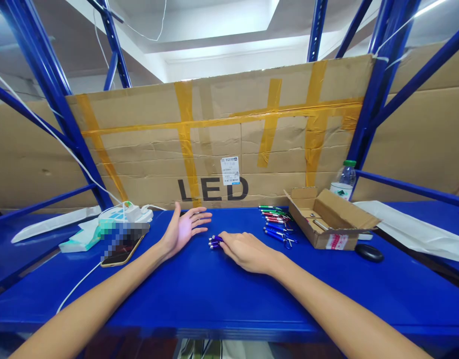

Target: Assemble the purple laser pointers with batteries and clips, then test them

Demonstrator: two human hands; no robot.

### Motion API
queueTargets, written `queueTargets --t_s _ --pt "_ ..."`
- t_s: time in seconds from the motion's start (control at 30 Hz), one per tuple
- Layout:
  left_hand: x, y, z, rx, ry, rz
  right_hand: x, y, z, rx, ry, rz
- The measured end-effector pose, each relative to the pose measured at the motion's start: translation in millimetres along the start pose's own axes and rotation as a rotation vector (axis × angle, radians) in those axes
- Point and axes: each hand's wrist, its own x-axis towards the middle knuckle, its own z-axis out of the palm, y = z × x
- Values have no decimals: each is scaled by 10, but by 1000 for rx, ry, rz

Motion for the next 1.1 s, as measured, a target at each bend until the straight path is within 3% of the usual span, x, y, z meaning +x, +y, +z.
queueTargets --t_s 1.1 --pt "37 -85 -59 -4 -15 -21 15 2 -28 35 15 2"
